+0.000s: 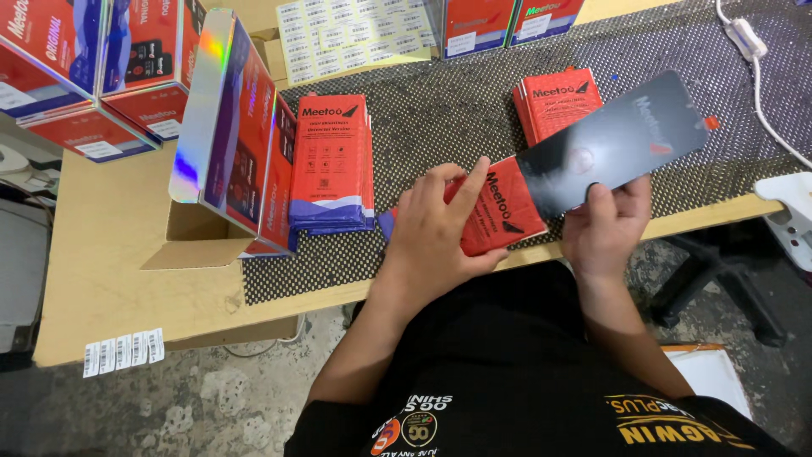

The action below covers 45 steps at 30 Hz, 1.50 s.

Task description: The person picks up a phone screen, folds the attached ribbon cable, inserts the screen into a red protective sleeve, and then places the sleeved item into a cardboard box.

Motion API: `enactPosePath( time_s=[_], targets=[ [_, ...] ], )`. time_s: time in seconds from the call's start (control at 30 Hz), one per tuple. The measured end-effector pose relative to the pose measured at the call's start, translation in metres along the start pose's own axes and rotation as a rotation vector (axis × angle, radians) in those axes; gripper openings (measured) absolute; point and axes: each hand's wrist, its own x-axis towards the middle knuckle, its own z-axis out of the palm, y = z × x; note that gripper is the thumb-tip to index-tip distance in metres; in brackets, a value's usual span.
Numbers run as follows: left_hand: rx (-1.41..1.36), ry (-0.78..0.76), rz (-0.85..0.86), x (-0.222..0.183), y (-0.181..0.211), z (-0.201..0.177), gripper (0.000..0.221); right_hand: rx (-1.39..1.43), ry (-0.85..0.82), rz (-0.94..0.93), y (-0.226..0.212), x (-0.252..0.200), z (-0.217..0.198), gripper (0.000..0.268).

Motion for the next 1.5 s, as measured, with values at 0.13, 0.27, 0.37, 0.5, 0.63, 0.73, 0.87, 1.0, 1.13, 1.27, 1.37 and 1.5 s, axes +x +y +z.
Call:
enactPosePath(
  time_s=[0.13, 0.27, 0.37, 0.5, 0.63, 0.73, 0.87, 1.0, 1.13, 1.27, 1.37, 1.5],
  targets=[
    [0.04, -0.026, 0.044, 0.0, 0.004, -0.001, 0.123, -0.031, -0.116, -0.054, -0.004, -0.005, 0.007, 0.04],
    [-0.017, 0.015, 0.038, 0.001, 0.004, -0.002, 0.115, -0.2, -0.281, -0.07, 0.001, -0.008, -0.011, 0.032],
    [-0.057, 0.053, 0.037, 0.001, 0.005, -0.002, 0.112, -0.351, -0.403, -0.104, -0.008, -0.006, -0.019, 0.022],
    [-0.13, 0.115, 0.031, 0.003, 0.007, -0.002, 0.105, -0.448, -0.482, -0.188, -0.021, -0.008, -0.007, 0.04],
    [-0.146, 0.136, 0.03, 0.003, 0.006, -0.001, 0.107, -0.412, -0.469, -0.197, -0.044, -0.005, 0.031, 0.042],
    [-0.177, 0.156, 0.024, 0.003, 0.007, -0.002, 0.104, -0.451, -0.505, -0.2, -0.063, -0.004, 0.053, 0.046],
    [-0.309, 0.203, -0.006, 0.004, 0.006, -0.006, 0.104, -0.345, -0.584, -0.165, -0.062, -0.003, 0.052, 0.065],
    [-0.513, 0.269, -0.112, 0.003, 0.011, -0.008, 0.113, -0.31, -0.769, -0.121, -0.056, -0.015, 0.047, 0.082],
    [-0.635, 0.278, -0.166, 0.011, 0.021, -0.009, 0.12, -0.338, -0.859, -0.125, -0.061, -0.025, 0.046, 0.095],
    [-0.725, 0.249, -0.171, 0.016, 0.024, 0.0, 0.116, -0.37, -0.702, 0.003, -0.058, -0.033, 0.039, 0.071],
    [-0.742, 0.222, -0.114, 0.019, 0.027, 0.004, 0.109, -0.473, -0.579, 0.016, -0.079, -0.012, 0.044, 0.063],
    [-0.664, 0.12, -0.005, 0.025, 0.034, 0.02, 0.099, -0.565, -0.445, -0.046, -0.109, 0.015, 0.054, 0.05]
  ],
)
